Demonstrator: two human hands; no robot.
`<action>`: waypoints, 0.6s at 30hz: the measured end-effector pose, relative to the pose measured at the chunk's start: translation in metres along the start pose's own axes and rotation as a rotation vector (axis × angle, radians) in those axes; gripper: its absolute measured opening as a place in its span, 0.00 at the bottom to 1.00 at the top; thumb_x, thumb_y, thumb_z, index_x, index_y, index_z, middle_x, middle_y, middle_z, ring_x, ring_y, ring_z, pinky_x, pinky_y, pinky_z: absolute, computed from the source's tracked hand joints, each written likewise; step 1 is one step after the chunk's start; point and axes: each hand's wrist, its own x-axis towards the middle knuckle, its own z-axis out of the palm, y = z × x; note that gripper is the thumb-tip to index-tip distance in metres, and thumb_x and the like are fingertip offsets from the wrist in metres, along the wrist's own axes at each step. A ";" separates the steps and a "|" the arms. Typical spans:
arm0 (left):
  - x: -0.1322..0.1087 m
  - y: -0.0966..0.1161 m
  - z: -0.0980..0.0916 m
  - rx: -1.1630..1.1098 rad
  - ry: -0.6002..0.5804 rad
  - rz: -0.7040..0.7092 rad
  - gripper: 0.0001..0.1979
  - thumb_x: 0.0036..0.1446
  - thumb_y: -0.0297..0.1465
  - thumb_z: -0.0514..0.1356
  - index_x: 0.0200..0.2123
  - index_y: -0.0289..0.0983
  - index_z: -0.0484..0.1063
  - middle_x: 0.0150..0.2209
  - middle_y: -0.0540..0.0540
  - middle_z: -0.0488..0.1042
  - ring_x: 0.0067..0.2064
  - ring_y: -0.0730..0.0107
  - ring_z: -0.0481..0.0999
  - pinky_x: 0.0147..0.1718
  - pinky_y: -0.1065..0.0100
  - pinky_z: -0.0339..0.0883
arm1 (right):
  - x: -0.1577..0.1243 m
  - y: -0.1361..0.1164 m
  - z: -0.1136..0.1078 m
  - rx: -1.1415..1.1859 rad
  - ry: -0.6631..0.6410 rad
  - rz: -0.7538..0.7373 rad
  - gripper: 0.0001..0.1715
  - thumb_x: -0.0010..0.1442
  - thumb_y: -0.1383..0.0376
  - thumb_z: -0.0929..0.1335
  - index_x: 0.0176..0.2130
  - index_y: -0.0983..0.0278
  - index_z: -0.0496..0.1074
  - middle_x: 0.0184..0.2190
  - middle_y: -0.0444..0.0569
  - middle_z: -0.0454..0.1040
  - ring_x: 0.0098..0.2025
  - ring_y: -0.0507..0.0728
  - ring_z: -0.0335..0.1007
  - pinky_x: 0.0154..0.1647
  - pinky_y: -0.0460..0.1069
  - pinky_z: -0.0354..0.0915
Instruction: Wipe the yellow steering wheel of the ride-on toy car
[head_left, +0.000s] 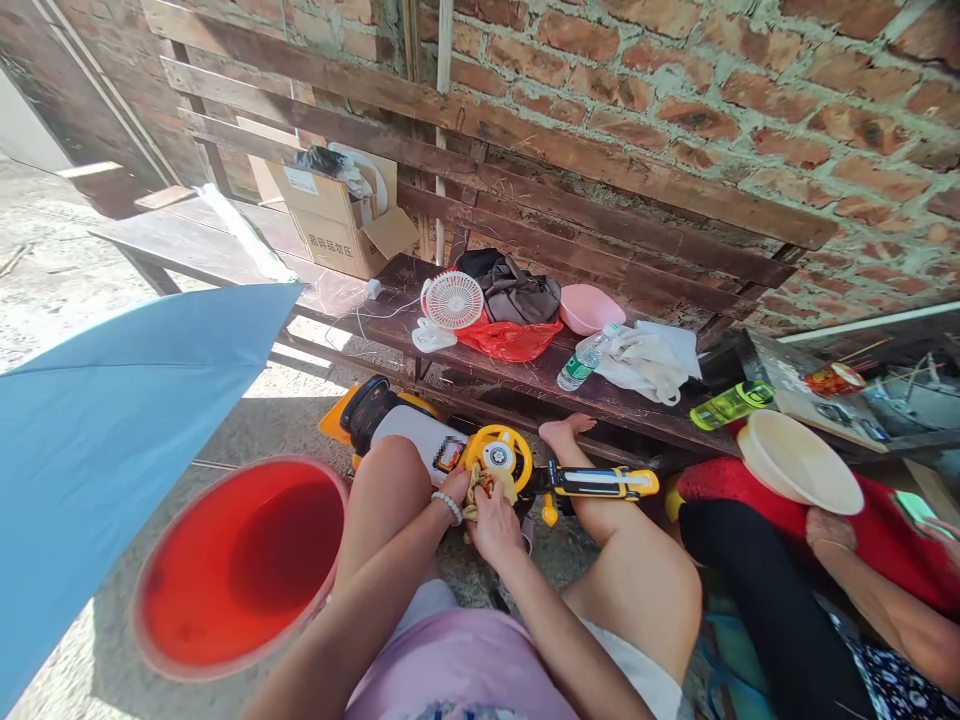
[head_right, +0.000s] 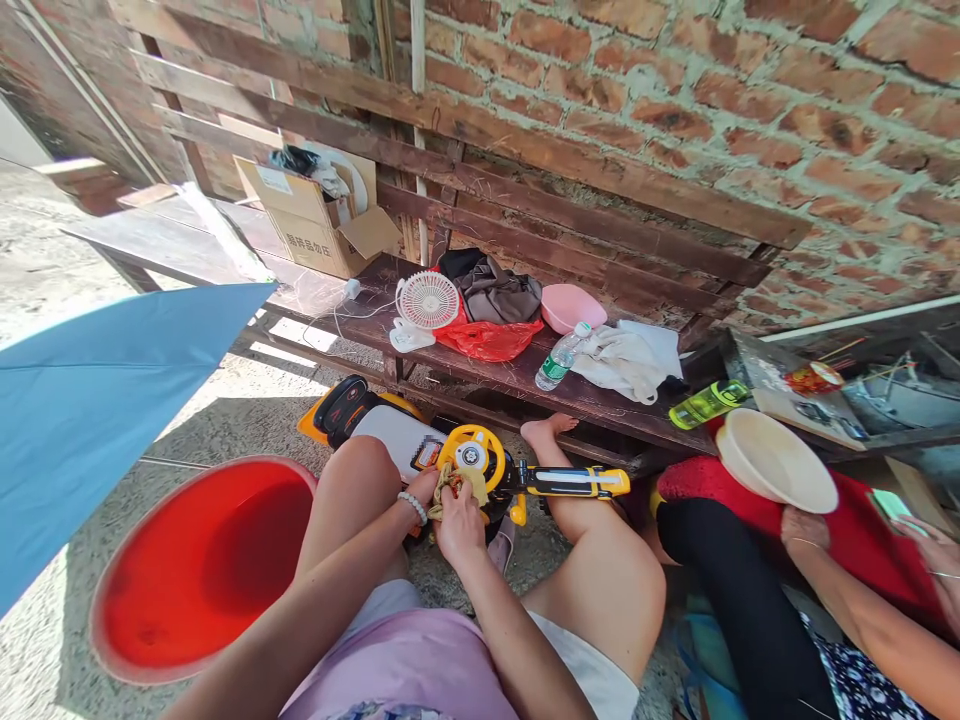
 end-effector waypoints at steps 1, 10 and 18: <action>0.000 -0.001 0.000 0.007 0.024 -0.015 0.11 0.50 0.26 0.73 0.33 0.38 0.73 0.27 0.45 0.79 0.40 0.56 0.85 0.45 0.61 0.79 | -0.001 0.002 0.002 0.012 0.017 0.008 0.24 0.67 0.65 0.69 0.61 0.61 0.72 0.59 0.60 0.68 0.55 0.65 0.77 0.54 0.54 0.70; -0.004 -0.004 0.003 -0.037 0.167 -0.153 0.12 0.61 0.27 0.67 0.46 0.39 0.70 0.42 0.40 0.82 0.45 0.56 0.86 0.44 0.60 0.79 | 0.027 0.049 -0.012 0.032 0.149 0.287 0.24 0.69 0.67 0.65 0.62 0.62 0.72 0.62 0.62 0.65 0.55 0.64 0.76 0.57 0.53 0.67; -0.007 0.004 0.004 -0.012 0.198 -0.131 0.11 0.62 0.30 0.67 0.46 0.41 0.70 0.40 0.43 0.78 0.43 0.56 0.85 0.46 0.57 0.80 | 0.091 0.045 -0.058 -0.122 0.114 0.145 0.27 0.69 0.71 0.62 0.63 0.59 0.72 0.60 0.58 0.67 0.57 0.64 0.70 0.54 0.52 0.64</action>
